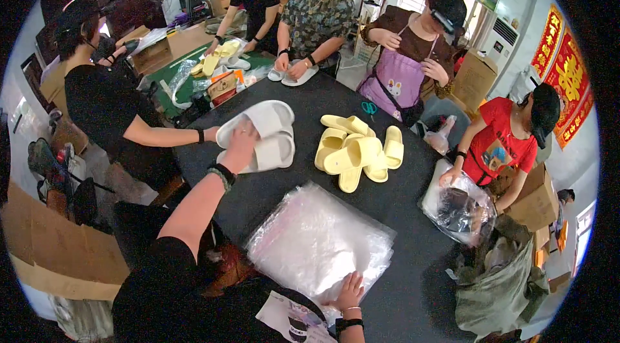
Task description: The recorder packs multiple pairs of plastic slippers (white, yellow, and black) into individual plastic bags at a shared industrial workspace.
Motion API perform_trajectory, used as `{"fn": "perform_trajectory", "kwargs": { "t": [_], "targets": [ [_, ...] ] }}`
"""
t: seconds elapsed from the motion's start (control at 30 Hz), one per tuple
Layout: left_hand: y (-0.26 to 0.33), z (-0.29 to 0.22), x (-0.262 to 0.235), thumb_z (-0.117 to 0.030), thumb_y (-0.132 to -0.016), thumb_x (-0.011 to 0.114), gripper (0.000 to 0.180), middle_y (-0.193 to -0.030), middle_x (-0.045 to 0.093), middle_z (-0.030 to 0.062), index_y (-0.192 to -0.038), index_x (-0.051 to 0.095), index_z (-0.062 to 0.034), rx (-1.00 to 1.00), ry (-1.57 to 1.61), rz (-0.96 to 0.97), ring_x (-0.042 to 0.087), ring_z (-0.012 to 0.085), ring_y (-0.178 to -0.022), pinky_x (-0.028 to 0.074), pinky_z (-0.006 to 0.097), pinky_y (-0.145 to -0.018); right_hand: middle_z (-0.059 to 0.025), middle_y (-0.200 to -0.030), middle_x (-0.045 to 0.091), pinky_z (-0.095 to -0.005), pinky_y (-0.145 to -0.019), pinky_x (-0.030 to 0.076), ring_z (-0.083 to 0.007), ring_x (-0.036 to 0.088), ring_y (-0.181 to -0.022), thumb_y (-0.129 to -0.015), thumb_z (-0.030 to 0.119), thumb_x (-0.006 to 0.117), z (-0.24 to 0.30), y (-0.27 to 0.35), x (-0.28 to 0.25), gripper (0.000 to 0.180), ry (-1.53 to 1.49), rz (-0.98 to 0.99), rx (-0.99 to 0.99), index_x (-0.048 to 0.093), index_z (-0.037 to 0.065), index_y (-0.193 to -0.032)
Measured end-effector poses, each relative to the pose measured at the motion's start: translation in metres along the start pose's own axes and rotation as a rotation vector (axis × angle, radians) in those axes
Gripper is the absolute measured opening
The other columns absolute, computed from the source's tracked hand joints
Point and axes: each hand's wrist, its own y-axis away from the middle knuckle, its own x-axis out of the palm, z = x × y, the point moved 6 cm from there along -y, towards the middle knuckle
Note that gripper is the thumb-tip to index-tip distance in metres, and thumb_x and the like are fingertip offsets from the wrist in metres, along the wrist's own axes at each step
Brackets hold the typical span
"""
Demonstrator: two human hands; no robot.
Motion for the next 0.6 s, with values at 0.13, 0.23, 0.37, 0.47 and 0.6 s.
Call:
{"fn": "perform_trajectory", "kwargs": {
  "t": [0.13, 0.23, 0.37, 0.47, 0.6],
  "targets": [
    [0.04, -0.038, -0.004, -0.01, -0.077, 0.059, 0.044, -0.137, 0.041, 0.0195, -0.12, 0.056, -0.0017, 0.062, -0.005, 0.025, 0.035, 0.0392, -0.13, 0.033, 0.055, -0.101, -0.0218, -0.156, -0.006, -0.0579, -0.113, 0.008, -0.0421, -0.008, -0.143, -0.036, 0.067, 0.084, 0.005, 0.003, -0.013, 0.157, -0.015, 0.032, 0.026, -0.001, -0.003, -0.148],
    [0.096, -0.089, 0.001, -0.012, -0.078, 0.062, 0.048, -0.14, 0.038, 0.0198, -0.124, 0.054, -0.0048, 0.069, 0.308, 0.222, 0.033, 0.039, -0.132, 0.032, 0.058, -0.102, -0.0209, -0.157, -0.006, -0.0578, -0.113, 0.009, -0.0418, -0.007, -0.144, -0.037, 0.067, 0.084, 0.005, 0.007, -0.017, 0.156, -0.007, 0.011, 0.033, -0.001, -0.002, -0.148],
    [0.166, -0.137, 0.022, -0.019, -0.08, 0.064, 0.059, -0.145, 0.032, 0.0204, -0.136, 0.045, -0.0101, 0.112, 0.414, 0.405, 0.028, 0.0398, -0.135, 0.027, 0.059, -0.105, -0.0204, -0.157, -0.005, -0.0578, -0.113, 0.009, -0.0414, -0.006, -0.144, -0.038, 0.065, 0.085, 0.006, 0.006, -0.016, 0.154, -0.015, 0.031, 0.037, 0.0, -0.001, -0.149],
    [0.186, -0.164, 0.005, -0.024, -0.081, 0.065, 0.066, -0.147, 0.029, 0.0204, -0.14, 0.04, -0.0117, 0.196, 0.49, 0.426, 0.024, 0.0401, -0.137, 0.024, 0.06, -0.106, -0.0204, -0.157, -0.004, -0.058, -0.112, 0.011, -0.0415, -0.005, -0.144, -0.038, 0.063, 0.086, 0.004, 0.008, -0.019, 0.153, -0.017, 0.009, 0.043, 0.002, 0.0, -0.149],
    [0.204, -0.188, 0.009, -0.043, -0.079, 0.069, 0.082, -0.152, 0.02, 0.0192, -0.147, 0.031, -0.0166, 0.385, 0.497, 0.481, 0.016, 0.0402, -0.141, 0.019, 0.063, -0.107, -0.0195, -0.157, -0.001, -0.0592, -0.112, 0.013, -0.0418, -0.003, -0.144, -0.038, 0.061, 0.087, 0.006, 0.007, -0.024, 0.152, -0.038, 0.011, 0.048, 0.003, 0.0, -0.149]
  ]
}}
